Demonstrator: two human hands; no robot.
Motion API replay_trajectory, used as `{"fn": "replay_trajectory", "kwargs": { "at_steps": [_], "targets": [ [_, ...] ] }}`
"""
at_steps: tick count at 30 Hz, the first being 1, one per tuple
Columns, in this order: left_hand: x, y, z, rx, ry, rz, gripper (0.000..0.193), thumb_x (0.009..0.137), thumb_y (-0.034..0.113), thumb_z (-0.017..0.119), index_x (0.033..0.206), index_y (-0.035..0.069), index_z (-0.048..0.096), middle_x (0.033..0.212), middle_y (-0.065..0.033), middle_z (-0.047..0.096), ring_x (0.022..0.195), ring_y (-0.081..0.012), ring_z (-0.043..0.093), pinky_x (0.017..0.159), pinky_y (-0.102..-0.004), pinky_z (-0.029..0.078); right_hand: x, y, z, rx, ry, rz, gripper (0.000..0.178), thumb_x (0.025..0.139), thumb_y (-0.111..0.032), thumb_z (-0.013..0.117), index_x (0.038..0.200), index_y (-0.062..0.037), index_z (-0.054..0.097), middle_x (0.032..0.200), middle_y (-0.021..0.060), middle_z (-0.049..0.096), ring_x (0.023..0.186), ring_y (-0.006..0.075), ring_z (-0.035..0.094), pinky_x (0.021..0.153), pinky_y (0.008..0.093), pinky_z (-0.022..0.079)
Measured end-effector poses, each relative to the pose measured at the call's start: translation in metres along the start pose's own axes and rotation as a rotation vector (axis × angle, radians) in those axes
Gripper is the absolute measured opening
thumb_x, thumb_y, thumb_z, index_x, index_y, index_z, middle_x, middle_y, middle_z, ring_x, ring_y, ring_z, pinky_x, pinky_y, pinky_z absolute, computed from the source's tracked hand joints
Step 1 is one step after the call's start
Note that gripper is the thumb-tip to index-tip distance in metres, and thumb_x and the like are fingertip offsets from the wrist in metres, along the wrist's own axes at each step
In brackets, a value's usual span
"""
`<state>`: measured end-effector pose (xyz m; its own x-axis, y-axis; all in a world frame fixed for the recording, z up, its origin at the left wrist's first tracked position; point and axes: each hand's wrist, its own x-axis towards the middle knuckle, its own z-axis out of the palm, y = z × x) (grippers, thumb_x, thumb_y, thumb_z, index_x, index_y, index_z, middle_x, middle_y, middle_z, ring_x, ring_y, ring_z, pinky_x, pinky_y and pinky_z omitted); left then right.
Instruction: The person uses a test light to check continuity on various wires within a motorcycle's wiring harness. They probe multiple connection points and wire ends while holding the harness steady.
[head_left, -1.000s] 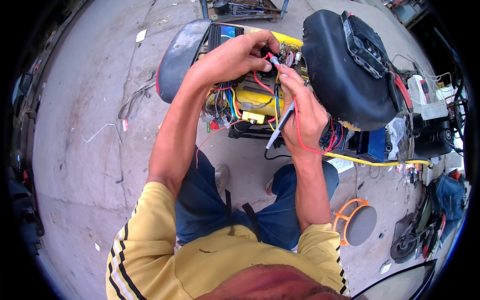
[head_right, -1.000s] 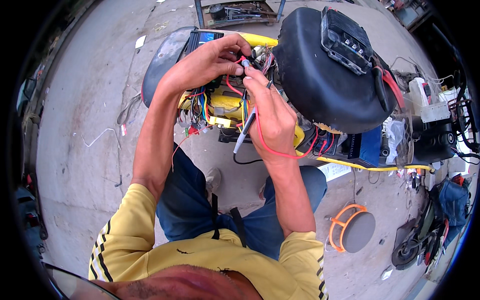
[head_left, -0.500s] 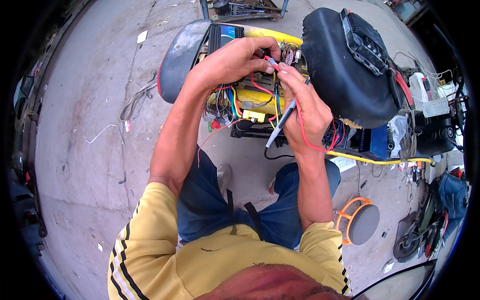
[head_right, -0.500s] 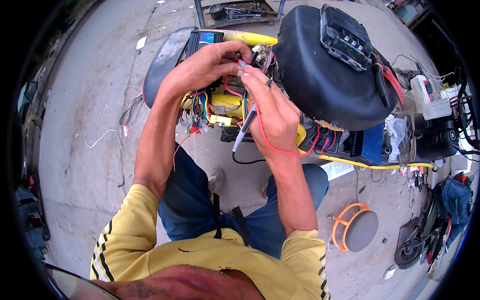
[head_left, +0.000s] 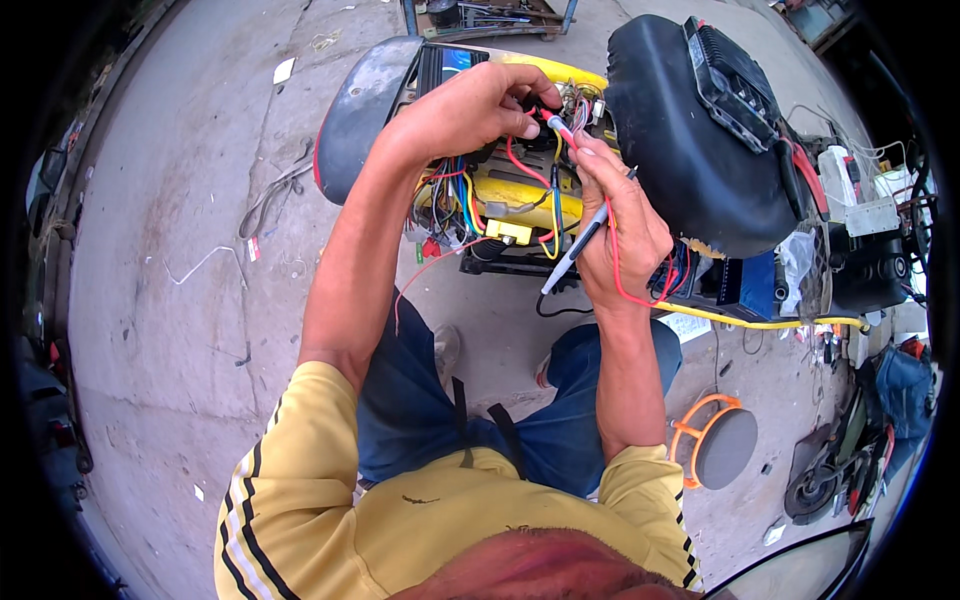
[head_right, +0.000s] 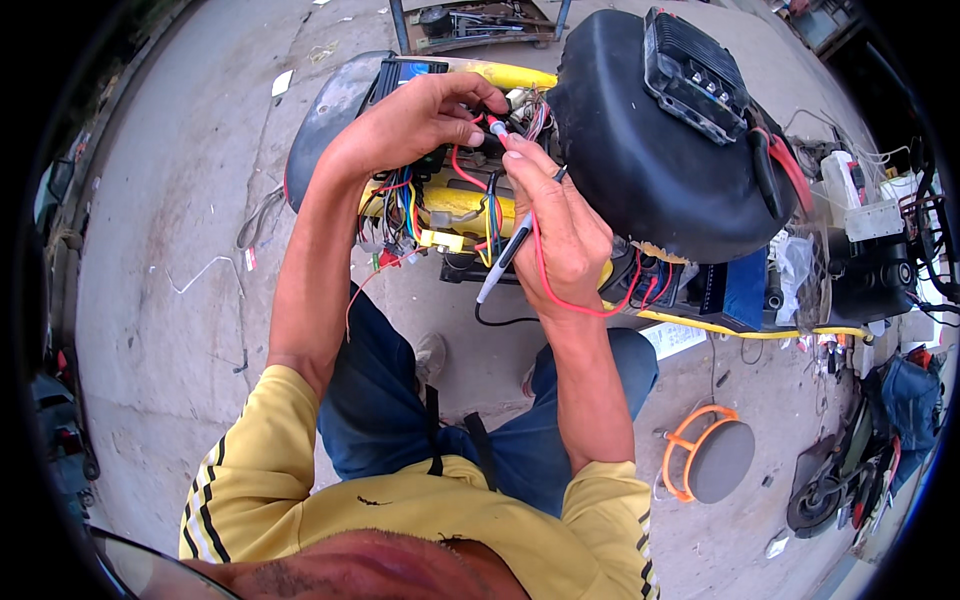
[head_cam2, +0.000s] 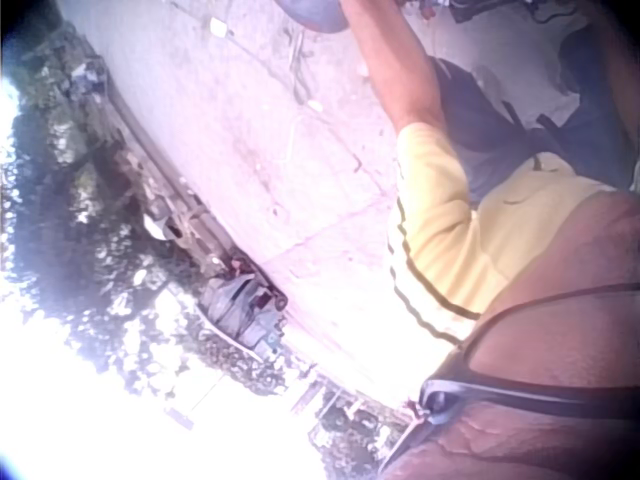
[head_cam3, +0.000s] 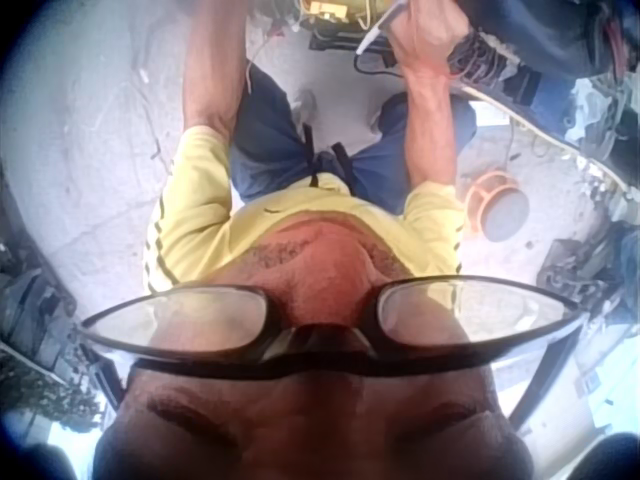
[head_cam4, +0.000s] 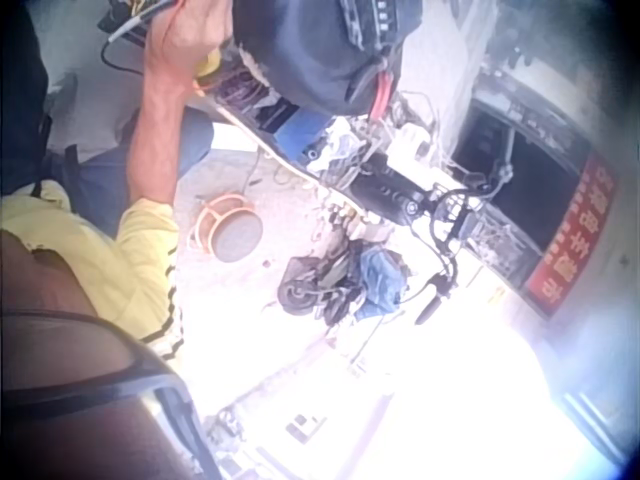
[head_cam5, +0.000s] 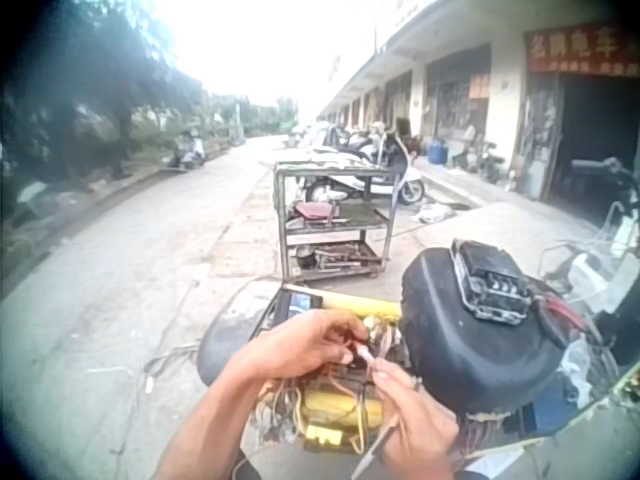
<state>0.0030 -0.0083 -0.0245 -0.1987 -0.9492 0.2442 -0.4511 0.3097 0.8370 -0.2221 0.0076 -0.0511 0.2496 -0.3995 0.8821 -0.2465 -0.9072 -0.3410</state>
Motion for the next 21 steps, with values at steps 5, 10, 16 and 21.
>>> {"fn": "replay_trajectory", "kwargs": {
  "at_steps": [5, 10, 16, 21],
  "targets": [
    [0.0011, 0.0017, -0.0012, -0.003, -0.038, -0.063, 0.036, 0.090, -0.007, 0.070, 0.125, 0.000, 0.067, 0.113, -0.0045, 0.071, 0.102, -0.0132, 0.063, 0.095, -0.0302, 0.053, -0.0001, -0.0008, -0.0029, 0.019, -0.005, 0.009, 0.019, 0.095, 0.005, 0.072, 0.113, 0.0018, 0.070, 0.111, 0.0217, 0.078, 0.104, 0.0307, 0.078, 0.089, 0.0370, 0.064],
    [0.0014, -0.0043, 0.0005, 0.001, 0.010, 0.026, 0.035, 0.089, -0.001, 0.074, 0.123, 0.000, 0.069, 0.092, -0.0077, 0.071, 0.086, -0.0161, 0.066, 0.081, -0.0323, 0.054, 0.0000, 0.0003, -0.0002, 0.029, -0.002, 0.000, 0.019, 0.095, 0.006, 0.072, 0.113, 0.0021, 0.070, 0.111, 0.0224, 0.077, 0.105, 0.0313, 0.078, 0.090, 0.0376, 0.064],
    [0.0005, 0.0009, 0.0000, 0.028, -0.018, -0.049, 0.033, 0.092, -0.001, 0.072, 0.125, 0.001, 0.069, 0.109, -0.0044, 0.071, 0.100, -0.0131, 0.063, 0.092, -0.0302, 0.052, 0.0005, 0.0014, 0.0020, 0.031, -0.005, -0.018, 0.021, 0.093, 0.006, 0.074, 0.114, 0.0017, 0.072, 0.112, 0.0214, 0.078, 0.105, 0.0308, 0.078, 0.090, 0.0373, 0.063],
    [-0.0009, 0.0018, 0.0020, 0.093, 0.016, -0.040, 0.032, 0.095, 0.005, 0.073, 0.126, 0.002, 0.069, 0.099, -0.0037, 0.067, 0.090, -0.0117, 0.061, 0.083, -0.0285, 0.052, 0.0032, 0.0011, 0.0010, 0.006, -0.058, -0.033, 0.023, 0.092, 0.007, 0.074, 0.115, 0.0013, 0.072, 0.113, 0.0205, 0.078, 0.104, 0.0301, 0.078, 0.089, 0.0370, 0.063]
  ]
}}
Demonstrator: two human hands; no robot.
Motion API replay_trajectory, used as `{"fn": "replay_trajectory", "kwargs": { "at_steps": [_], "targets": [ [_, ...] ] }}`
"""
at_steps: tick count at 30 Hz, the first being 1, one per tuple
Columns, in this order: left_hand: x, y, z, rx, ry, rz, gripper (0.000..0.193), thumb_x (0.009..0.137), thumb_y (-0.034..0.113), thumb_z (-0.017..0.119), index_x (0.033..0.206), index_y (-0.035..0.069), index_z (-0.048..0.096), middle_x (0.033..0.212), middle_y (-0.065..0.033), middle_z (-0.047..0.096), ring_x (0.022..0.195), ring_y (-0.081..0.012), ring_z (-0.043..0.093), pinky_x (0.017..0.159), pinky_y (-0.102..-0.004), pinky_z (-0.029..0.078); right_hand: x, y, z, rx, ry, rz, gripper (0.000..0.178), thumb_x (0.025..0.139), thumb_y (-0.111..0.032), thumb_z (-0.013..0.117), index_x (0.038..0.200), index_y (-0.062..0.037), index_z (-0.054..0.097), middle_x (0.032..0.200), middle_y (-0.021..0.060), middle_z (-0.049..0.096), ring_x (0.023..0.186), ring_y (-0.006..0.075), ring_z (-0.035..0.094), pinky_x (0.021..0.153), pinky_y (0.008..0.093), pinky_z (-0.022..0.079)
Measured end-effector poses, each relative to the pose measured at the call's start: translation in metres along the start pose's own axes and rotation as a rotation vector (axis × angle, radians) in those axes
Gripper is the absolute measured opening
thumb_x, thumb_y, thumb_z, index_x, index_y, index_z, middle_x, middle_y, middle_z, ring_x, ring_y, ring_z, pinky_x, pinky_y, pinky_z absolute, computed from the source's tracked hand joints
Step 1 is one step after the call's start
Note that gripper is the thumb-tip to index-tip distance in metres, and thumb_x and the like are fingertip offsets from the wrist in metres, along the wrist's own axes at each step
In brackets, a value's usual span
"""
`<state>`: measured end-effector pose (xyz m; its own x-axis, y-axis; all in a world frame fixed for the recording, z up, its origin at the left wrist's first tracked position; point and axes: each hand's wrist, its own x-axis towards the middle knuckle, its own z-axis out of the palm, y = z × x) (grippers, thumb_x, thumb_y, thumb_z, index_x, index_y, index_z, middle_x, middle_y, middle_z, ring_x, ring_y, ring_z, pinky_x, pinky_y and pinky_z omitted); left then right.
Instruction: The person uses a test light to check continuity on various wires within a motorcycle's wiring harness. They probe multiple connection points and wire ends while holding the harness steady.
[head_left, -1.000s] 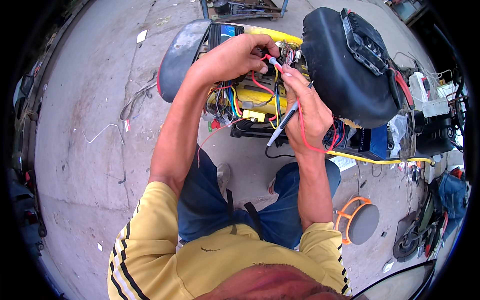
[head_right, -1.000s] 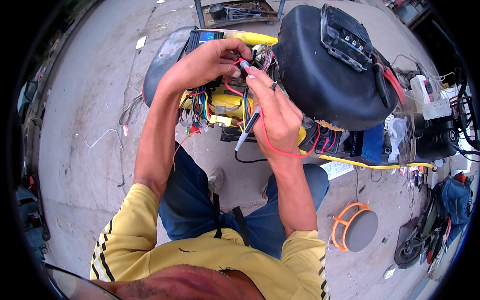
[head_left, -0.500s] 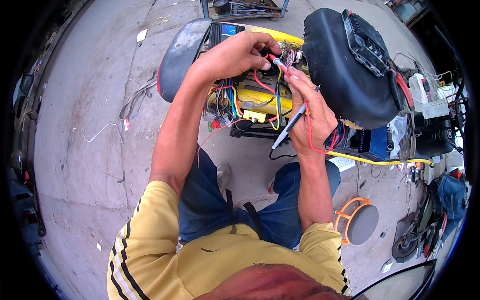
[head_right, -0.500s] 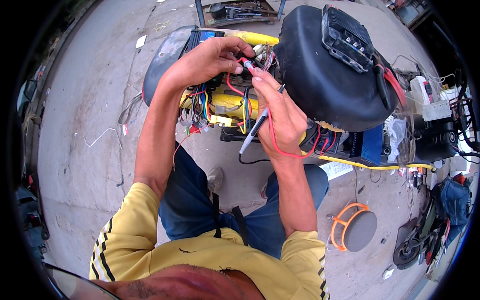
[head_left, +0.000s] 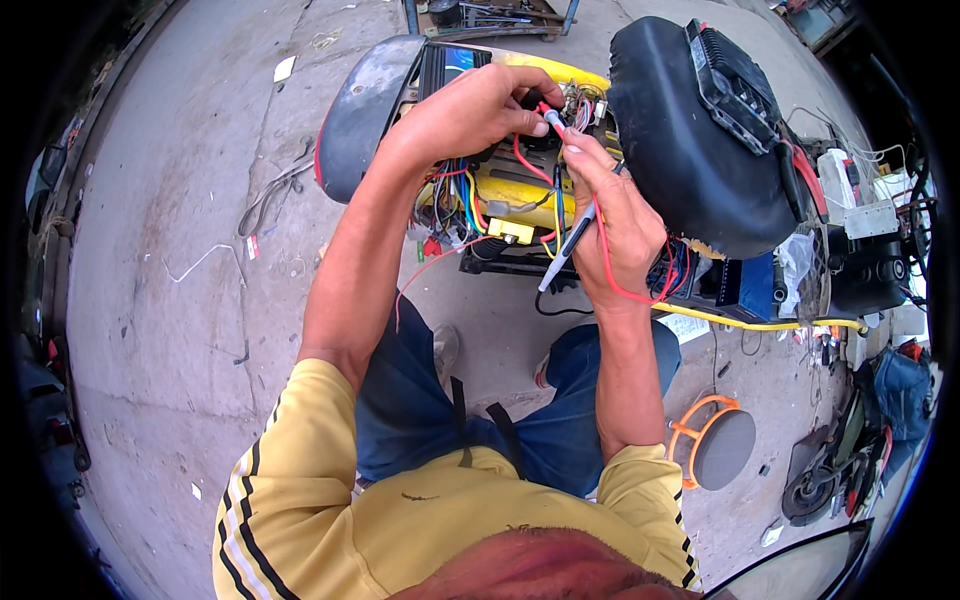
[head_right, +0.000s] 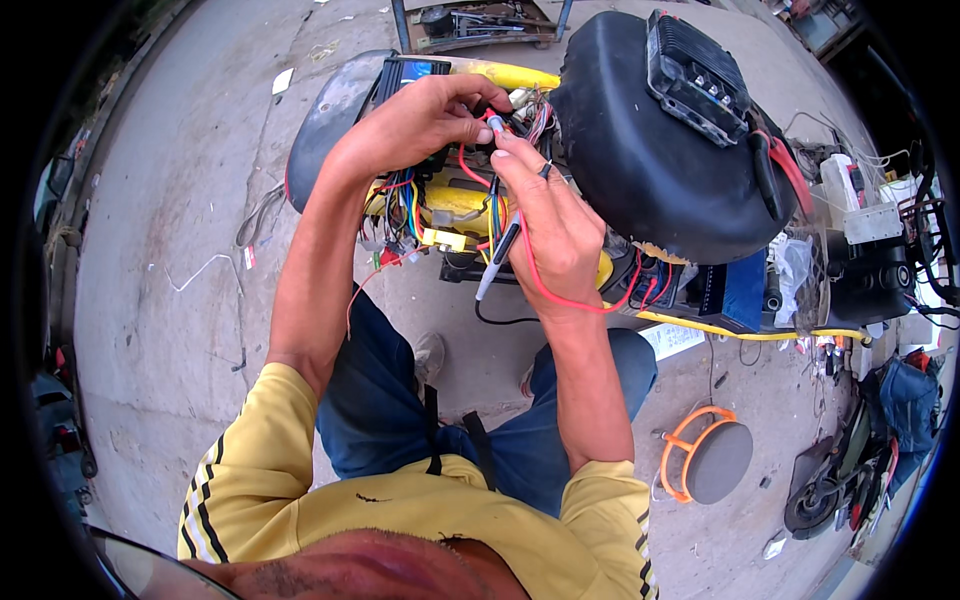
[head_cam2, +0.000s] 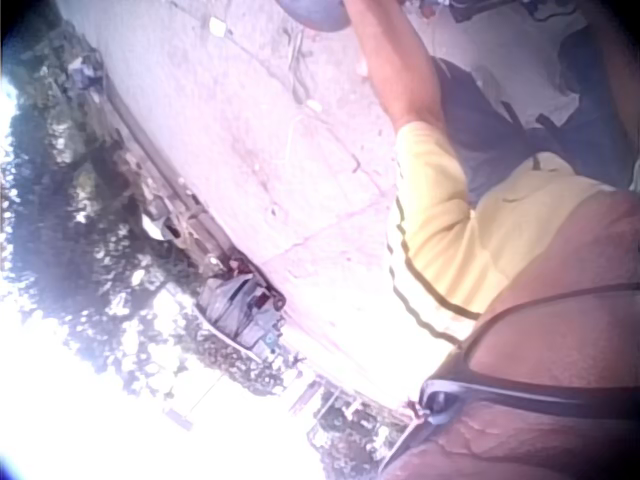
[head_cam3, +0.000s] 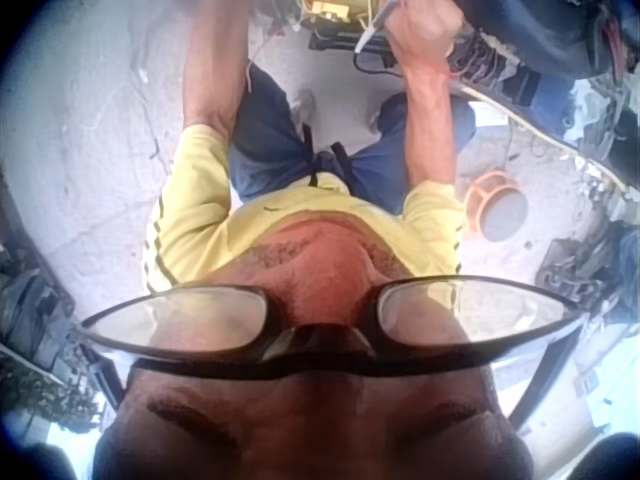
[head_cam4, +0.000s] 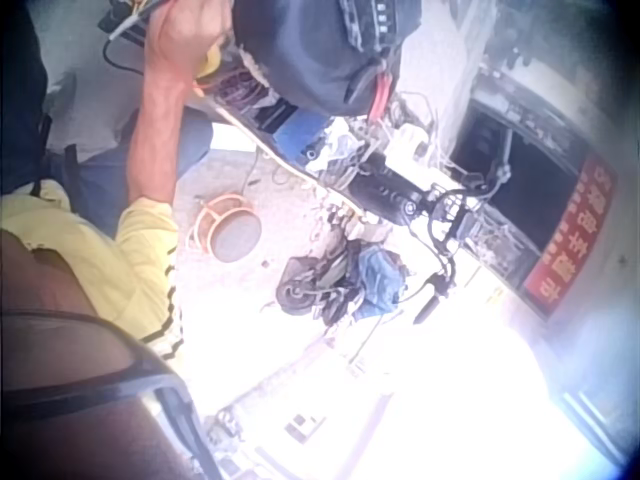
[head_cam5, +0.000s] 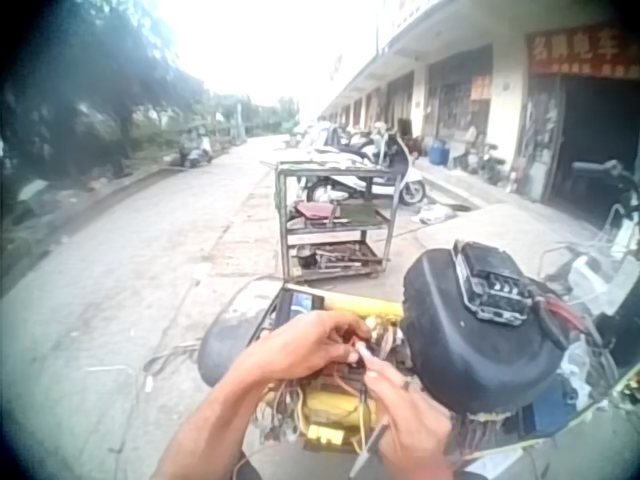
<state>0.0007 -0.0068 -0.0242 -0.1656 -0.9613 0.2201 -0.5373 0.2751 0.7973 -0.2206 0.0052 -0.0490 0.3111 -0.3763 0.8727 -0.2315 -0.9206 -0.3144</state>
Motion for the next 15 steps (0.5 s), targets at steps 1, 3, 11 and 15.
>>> {"fn": "replay_trajectory", "kwargs": {
  "at_steps": [1, 3, 11, 15],
  "targets": [
    [-0.001, -0.001, 0.001, 0.001, 0.007, 0.001, 0.031, 0.095, 0.006, 0.073, 0.126, 0.002, 0.069, 0.097, -0.0034, 0.066, 0.088, -0.0114, 0.061, 0.081, -0.0283, 0.052, 0.001, 0.000, 0.000, 0.012, 0.001, 0.006, 0.023, 0.092, 0.007, 0.074, 0.115, 0.0014, 0.072, 0.113, 0.0204, 0.078, 0.104, 0.0301, 0.078, 0.089, 0.0370, 0.062],
    [0.000, 0.000, 0.002, 0.009, 0.013, 0.001, 0.031, 0.095, 0.007, 0.074, 0.126, 0.002, 0.069, 0.094, -0.0031, 0.064, 0.084, -0.0109, 0.060, 0.077, -0.0280, 0.052, 0.003, -0.003, -0.002, 0.026, -0.023, 0.043, 0.023, 0.092, 0.006, 0.073, 0.115, 0.0015, 0.072, 0.113, 0.0204, 0.078, 0.104, 0.0302, 0.078, 0.090, 0.0371, 0.062],
    [-0.002, 0.006, 0.002, 0.071, 0.037, 0.028, 0.030, 0.096, 0.009, 0.072, 0.124, 0.005, 0.063, 0.095, -0.0050, 0.065, 0.089, -0.0141, 0.060, 0.081, -0.0318, 0.051, 0.008, -0.013, -0.002, 0.072, 0.003, 0.156, 0.020, 0.094, 0.004, 0.073, 0.114, 0.0015, 0.073, 0.110, 0.0202, 0.078, 0.105, 0.0304, 0.077, 0.090, 0.0379, 0.062],
    [-0.003, 0.006, 0.000, 0.090, -0.042, 0.038, 0.027, 0.098, 0.011, 0.071, 0.123, 0.007, 0.060, 0.096, -0.0045, 0.065, 0.091, -0.0151, 0.060, 0.084, -0.0332, 0.050, 0.008, -0.013, 0.000, 0.042, 0.015, 0.142, 0.019, 0.094, 0.004, 0.073, 0.113, 0.0015, 0.073, 0.110, 0.0199, 0.078, 0.104, 0.0301, 0.078, 0.088, 0.0379, 0.062]
  ]
}}
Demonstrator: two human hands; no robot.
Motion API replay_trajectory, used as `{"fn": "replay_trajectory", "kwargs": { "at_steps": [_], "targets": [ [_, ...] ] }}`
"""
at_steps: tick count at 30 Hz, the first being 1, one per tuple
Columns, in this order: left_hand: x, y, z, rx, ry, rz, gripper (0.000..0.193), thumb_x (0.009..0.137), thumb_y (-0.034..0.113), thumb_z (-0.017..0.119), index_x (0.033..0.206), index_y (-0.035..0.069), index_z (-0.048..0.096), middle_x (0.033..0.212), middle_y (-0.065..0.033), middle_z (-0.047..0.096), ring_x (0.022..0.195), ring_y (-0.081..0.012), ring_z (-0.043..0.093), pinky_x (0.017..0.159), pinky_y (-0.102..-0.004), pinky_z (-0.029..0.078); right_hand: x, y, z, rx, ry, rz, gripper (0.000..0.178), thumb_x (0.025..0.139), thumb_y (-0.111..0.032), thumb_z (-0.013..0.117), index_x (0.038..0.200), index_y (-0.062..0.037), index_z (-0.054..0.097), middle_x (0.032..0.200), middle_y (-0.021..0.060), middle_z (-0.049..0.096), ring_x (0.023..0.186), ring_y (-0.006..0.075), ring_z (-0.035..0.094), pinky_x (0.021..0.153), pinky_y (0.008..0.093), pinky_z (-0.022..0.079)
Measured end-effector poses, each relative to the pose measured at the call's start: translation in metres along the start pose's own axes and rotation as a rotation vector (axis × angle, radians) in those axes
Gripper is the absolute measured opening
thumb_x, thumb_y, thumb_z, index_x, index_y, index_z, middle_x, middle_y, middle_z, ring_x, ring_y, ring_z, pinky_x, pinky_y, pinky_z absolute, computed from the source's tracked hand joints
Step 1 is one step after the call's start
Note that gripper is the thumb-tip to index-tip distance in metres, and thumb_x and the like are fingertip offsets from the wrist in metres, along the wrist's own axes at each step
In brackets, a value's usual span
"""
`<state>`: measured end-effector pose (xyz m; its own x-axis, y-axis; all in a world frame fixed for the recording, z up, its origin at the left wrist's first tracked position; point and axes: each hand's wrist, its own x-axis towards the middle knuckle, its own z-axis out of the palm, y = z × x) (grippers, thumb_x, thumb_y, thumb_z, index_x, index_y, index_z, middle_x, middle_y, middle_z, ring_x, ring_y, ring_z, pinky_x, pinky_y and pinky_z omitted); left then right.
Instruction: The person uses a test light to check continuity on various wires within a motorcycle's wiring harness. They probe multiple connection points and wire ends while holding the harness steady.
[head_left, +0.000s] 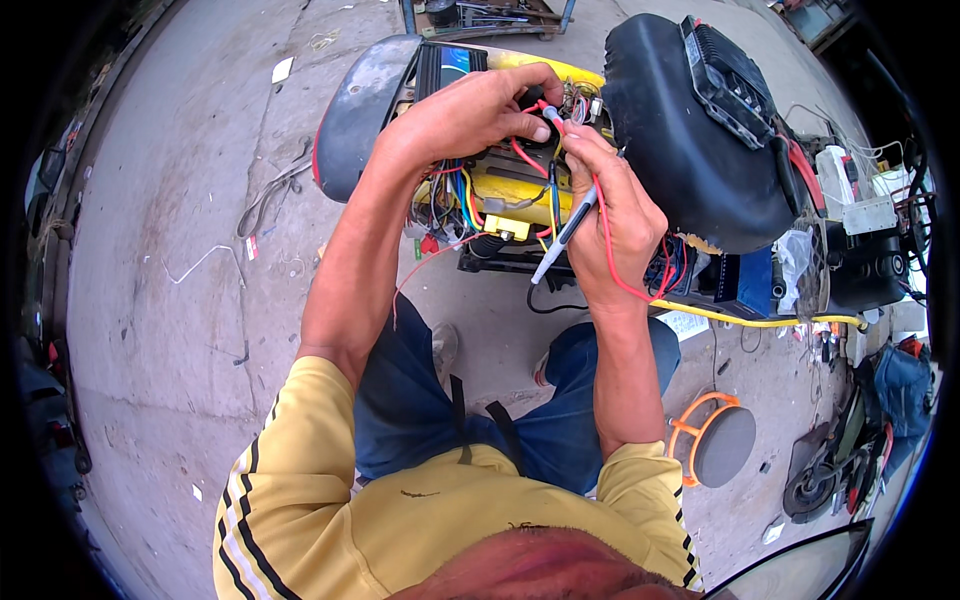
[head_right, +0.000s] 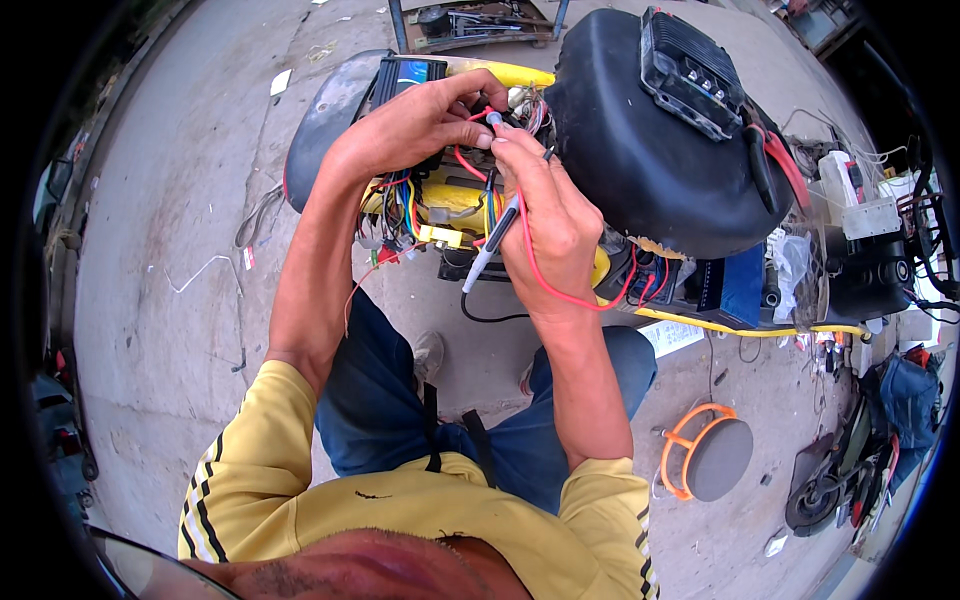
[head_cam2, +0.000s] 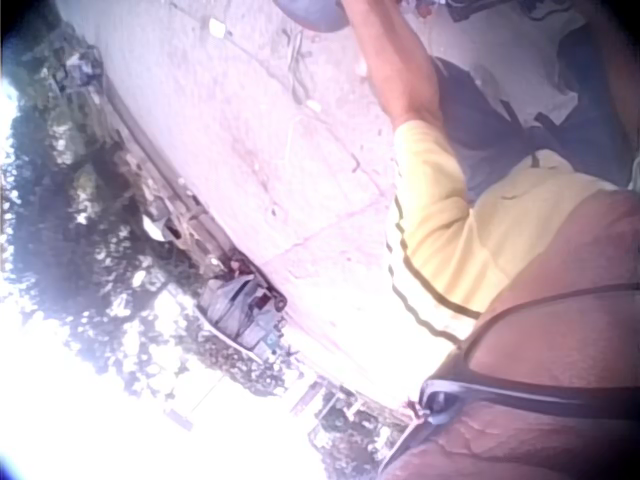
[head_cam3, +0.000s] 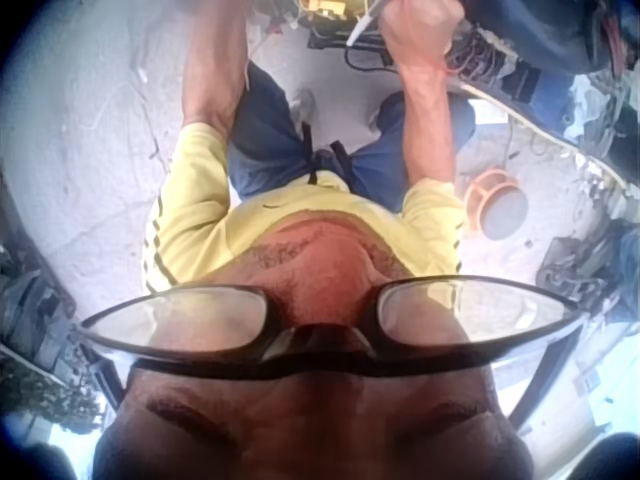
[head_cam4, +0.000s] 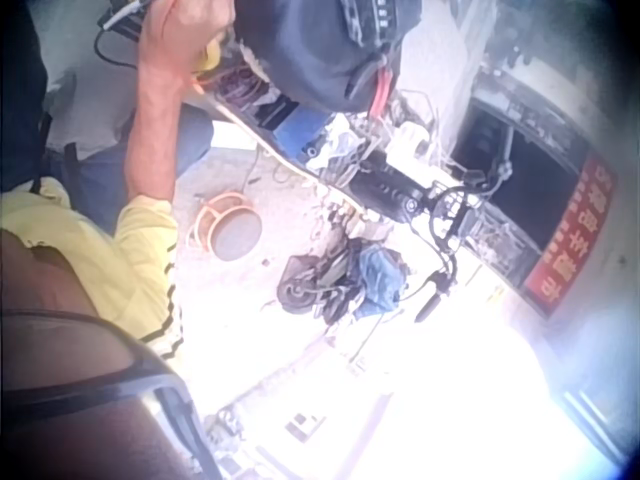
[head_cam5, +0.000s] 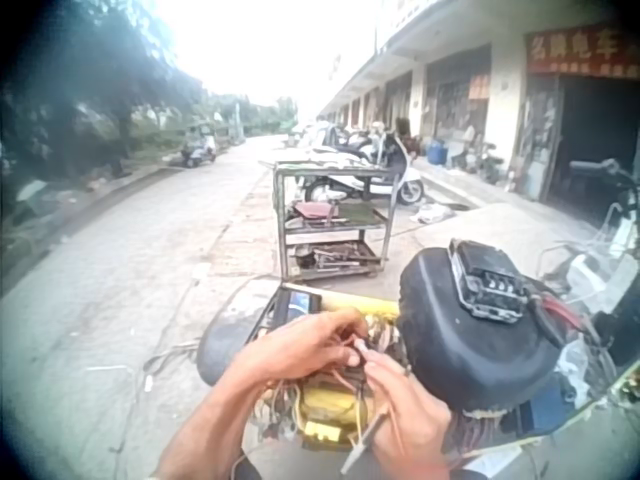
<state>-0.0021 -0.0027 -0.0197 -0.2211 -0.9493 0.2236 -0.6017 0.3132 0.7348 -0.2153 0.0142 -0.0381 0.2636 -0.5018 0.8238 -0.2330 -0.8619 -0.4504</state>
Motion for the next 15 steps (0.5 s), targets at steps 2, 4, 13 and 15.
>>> {"fn": "replay_trajectory", "kwargs": {
  "at_steps": [2, 4, 13, 15],
  "targets": [
    [0.0002, 0.0011, 0.0009, -0.029, -0.023, -0.001, 0.025, 0.100, 0.012, 0.070, 0.122, 0.006, 0.060, 0.094, -0.0037, 0.064, 0.089, -0.0142, 0.058, 0.083, -0.0329, 0.050, 0.0009, -0.0016, 0.0003, -0.013, 0.000, -0.009, 0.019, 0.094, 0.003, 0.073, 0.113, 0.0016, 0.073, 0.109, 0.0197, 0.078, 0.103, 0.0301, 0.078, 0.088, 0.0377, 0.062],
    [0.0001, 0.0050, 0.0000, -0.020, -0.036, -0.048, 0.022, 0.101, 0.013, 0.068, 0.121, 0.006, 0.060, 0.092, -0.0038, 0.063, 0.087, -0.0137, 0.057, 0.081, -0.0327, 0.050, 0.0044, -0.0058, 0.0005, -0.017, -0.002, -0.020, 0.020, 0.094, 0.003, 0.074, 0.113, 0.0017, 0.073, 0.109, 0.0196, 0.078, 0.102, 0.0300, 0.078, 0.087, 0.0375, 0.062],
    [0.0014, -0.0002, 0.0033, 0.021, 0.034, 0.040, 0.024, 0.101, 0.021, 0.068, 0.118, 0.005, 0.062, 0.089, -0.0132, 0.066, 0.082, -0.0240, 0.062, 0.077, -0.0380, 0.051, 0.0060, -0.0065, -0.0004, -0.007, 0.028, -0.011, 0.023, 0.093, 0.004, 0.075, 0.115, 0.0019, 0.073, 0.109, 0.0188, 0.078, 0.102, 0.0296, 0.078, 0.089, 0.0371, 0.062],
    [0.0023, -0.0008, 0.0047, 0.015, 0.037, 0.037, 0.027, 0.100, 0.024, 0.070, 0.119, 0.005, 0.063, 0.090, -0.0175, 0.069, 0.082, -0.0293, 0.066, 0.077, -0.0407, 0.052, 0.0046, -0.0046, -0.0021, -0.012, 0.031, -0.016, 0.023, 0.093, 0.004, 0.075, 0.116, 0.0020, 0.073, 0.110, 0.0187, 0.078, 0.102, 0.0294, 0.078, 0.089, 0.0369, 0.062]
  ]
}}
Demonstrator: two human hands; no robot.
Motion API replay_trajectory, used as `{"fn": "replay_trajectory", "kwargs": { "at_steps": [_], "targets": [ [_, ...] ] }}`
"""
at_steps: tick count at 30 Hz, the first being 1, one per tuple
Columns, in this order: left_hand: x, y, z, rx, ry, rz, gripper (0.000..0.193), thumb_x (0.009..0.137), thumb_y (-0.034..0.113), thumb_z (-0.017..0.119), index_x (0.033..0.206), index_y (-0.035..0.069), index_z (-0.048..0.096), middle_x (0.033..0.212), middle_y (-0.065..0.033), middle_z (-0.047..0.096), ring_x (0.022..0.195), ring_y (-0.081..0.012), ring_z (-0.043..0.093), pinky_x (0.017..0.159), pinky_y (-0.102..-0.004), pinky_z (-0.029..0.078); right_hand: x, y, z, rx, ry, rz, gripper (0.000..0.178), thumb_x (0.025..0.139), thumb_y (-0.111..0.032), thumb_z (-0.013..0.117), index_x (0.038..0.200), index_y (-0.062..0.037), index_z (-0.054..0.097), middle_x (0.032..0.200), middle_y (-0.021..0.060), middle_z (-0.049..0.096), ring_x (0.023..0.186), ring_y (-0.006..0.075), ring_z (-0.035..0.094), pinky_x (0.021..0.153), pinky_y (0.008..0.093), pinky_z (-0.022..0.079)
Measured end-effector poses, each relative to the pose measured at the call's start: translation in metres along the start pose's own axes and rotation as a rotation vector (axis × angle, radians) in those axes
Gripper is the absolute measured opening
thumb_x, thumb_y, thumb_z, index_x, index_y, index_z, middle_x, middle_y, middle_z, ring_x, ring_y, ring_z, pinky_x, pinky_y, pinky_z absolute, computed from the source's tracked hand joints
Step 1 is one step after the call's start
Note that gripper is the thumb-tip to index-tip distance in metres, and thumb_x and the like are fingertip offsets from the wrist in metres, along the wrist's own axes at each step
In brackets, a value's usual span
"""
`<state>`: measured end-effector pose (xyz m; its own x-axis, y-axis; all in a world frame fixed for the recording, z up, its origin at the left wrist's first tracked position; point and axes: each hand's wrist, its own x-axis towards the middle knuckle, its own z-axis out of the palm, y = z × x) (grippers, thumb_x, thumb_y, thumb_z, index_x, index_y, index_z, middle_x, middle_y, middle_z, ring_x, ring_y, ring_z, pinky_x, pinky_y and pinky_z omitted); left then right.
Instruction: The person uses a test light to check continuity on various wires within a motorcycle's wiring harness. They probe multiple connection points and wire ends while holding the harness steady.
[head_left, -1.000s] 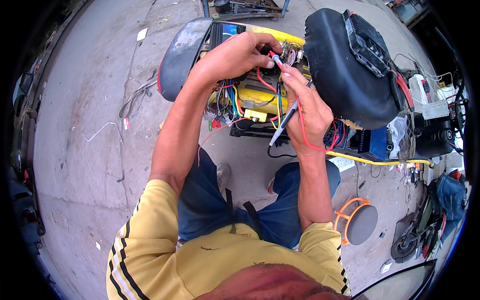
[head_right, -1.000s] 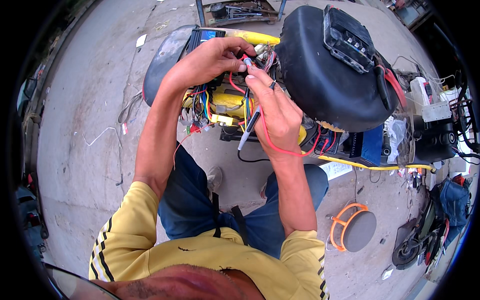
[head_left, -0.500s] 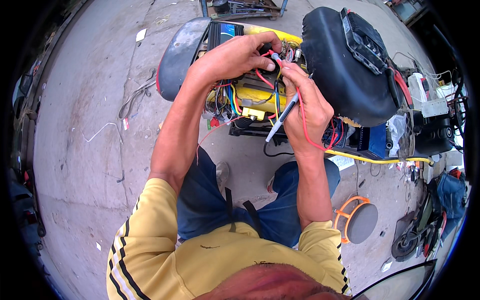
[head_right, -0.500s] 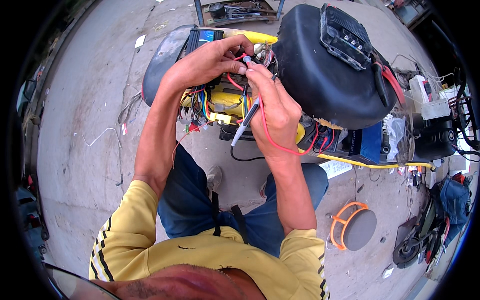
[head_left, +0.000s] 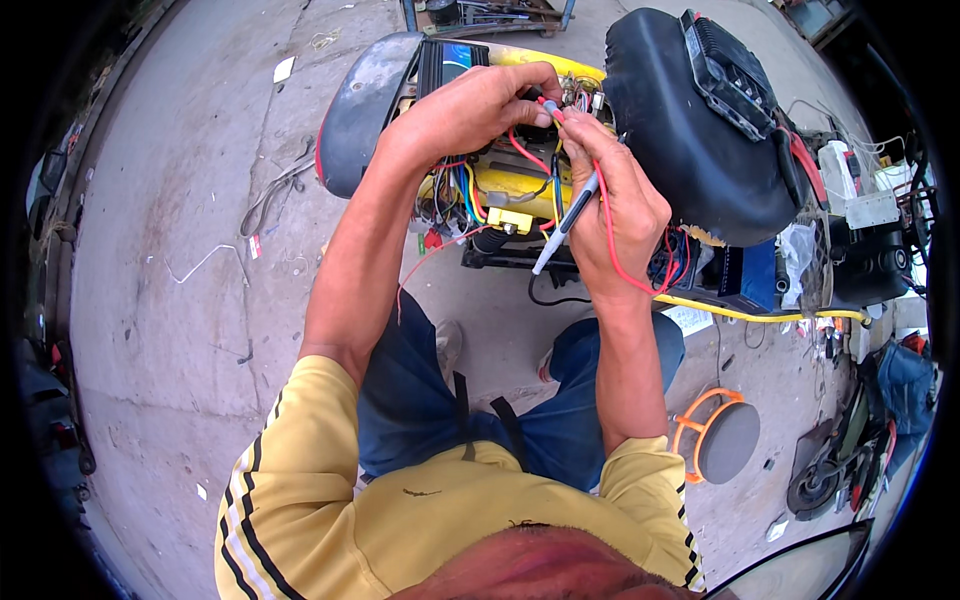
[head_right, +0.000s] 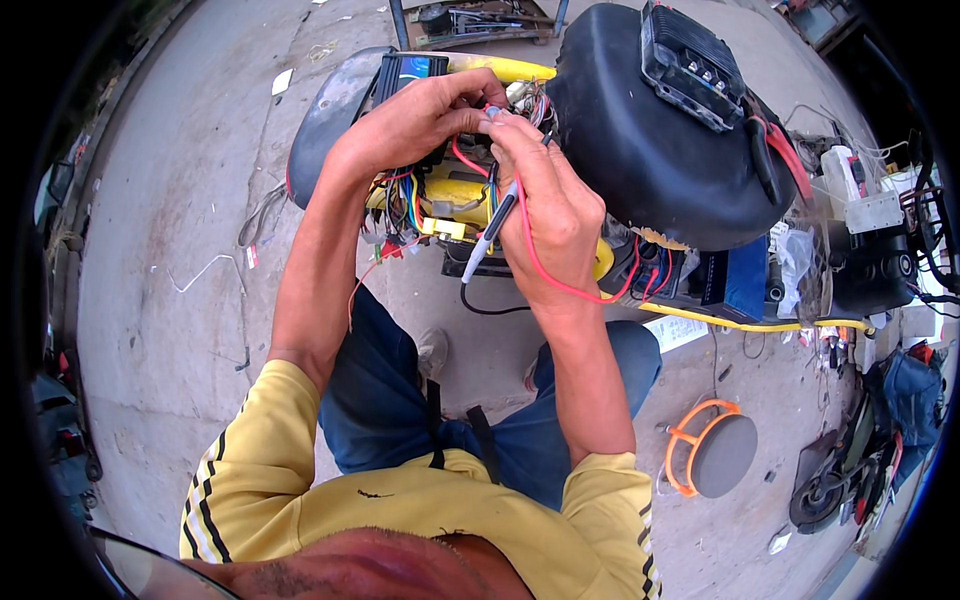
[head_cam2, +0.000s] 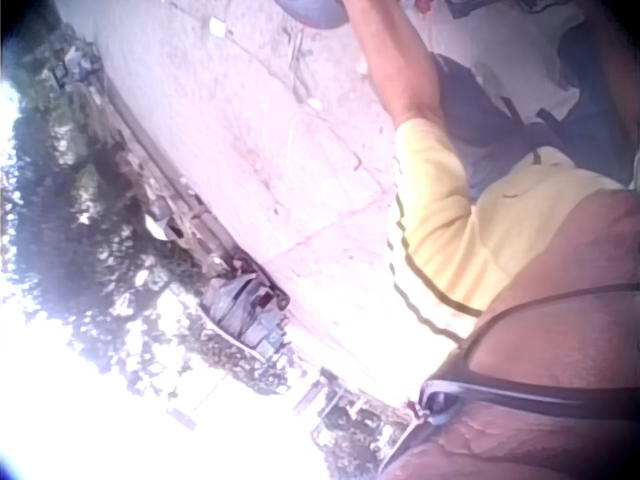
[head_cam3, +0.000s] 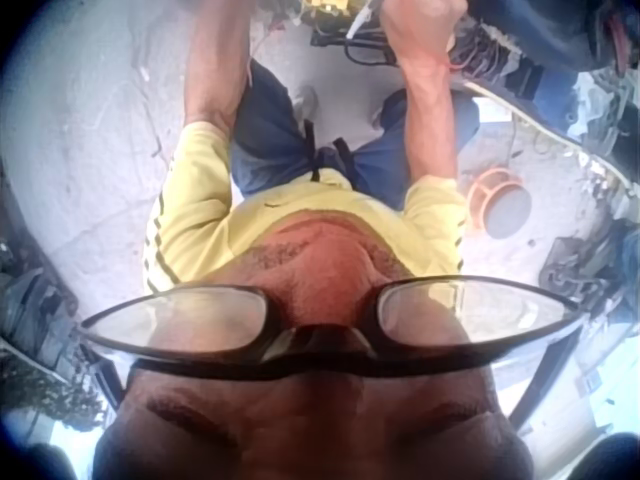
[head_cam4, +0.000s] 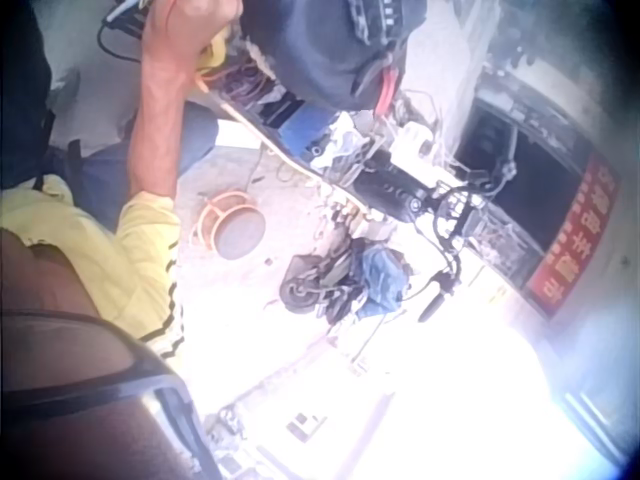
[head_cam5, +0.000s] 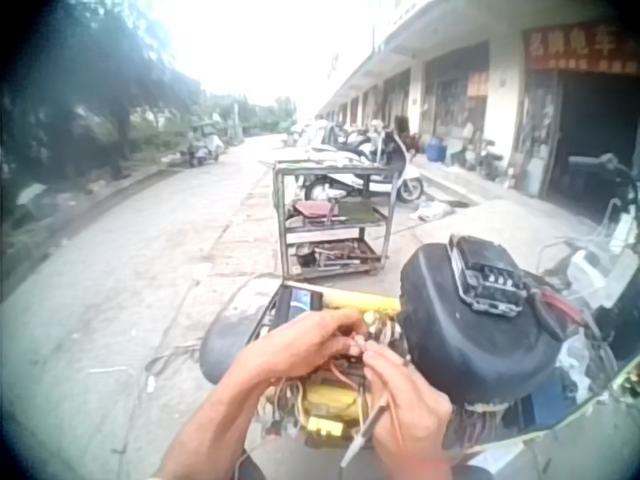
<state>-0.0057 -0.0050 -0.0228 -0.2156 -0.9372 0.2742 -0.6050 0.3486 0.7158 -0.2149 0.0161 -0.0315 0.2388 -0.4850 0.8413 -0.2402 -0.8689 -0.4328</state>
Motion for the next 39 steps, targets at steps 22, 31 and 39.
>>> {"fn": "replay_trajectory", "kwargs": {
  "at_steps": [22, 31, 39],
  "targets": [
    [-0.014, 0.018, -0.009, 0.044, 0.065, 0.016, 0.031, 0.092, 0.017, 0.075, 0.117, 0.004, 0.062, 0.094, -0.0188, 0.072, 0.096, -0.0402, 0.070, 0.084, -0.0483, 0.051, 0.003, -0.016, 0.002, -0.111, -0.148, -0.080, 0.024, 0.098, 0.006, 0.067, 0.120, 0.0005, 0.072, 0.118, 0.0189, 0.076, 0.110, 0.0326, 0.075, 0.092, 0.0395, 0.060],
    [-0.009, 0.018, -0.009, 0.078, 0.020, -0.039, 0.032, 0.092, 0.017, 0.076, 0.118, 0.005, 0.062, 0.101, -0.0179, 0.072, 0.101, -0.0381, 0.070, 0.086, -0.0472, 0.052, 0.002, -0.010, 0.000, -0.126, -0.140, -0.060, 0.024, 0.097, 0.007, 0.068, 0.120, 0.0012, 0.072, 0.116, 0.0190, 0.077, 0.111, 0.0320, 0.075, 0.094, 0.0403, 0.060],
    [-0.007, 0.014, -0.008, 0.004, 0.034, -0.007, 0.032, 0.090, 0.015, 0.077, 0.118, 0.004, 0.065, 0.101, -0.0187, 0.073, 0.099, -0.0367, 0.071, 0.086, -0.0459, 0.054, 0.000, -0.009, 0.000, -0.121, -0.119, -0.074, 0.023, 0.097, 0.007, 0.067, 0.120, 0.0012, 0.072, 0.116, 0.0187, 0.077, 0.111, 0.0316, 0.075, 0.094, 0.0400, 0.060]
  ]
}}
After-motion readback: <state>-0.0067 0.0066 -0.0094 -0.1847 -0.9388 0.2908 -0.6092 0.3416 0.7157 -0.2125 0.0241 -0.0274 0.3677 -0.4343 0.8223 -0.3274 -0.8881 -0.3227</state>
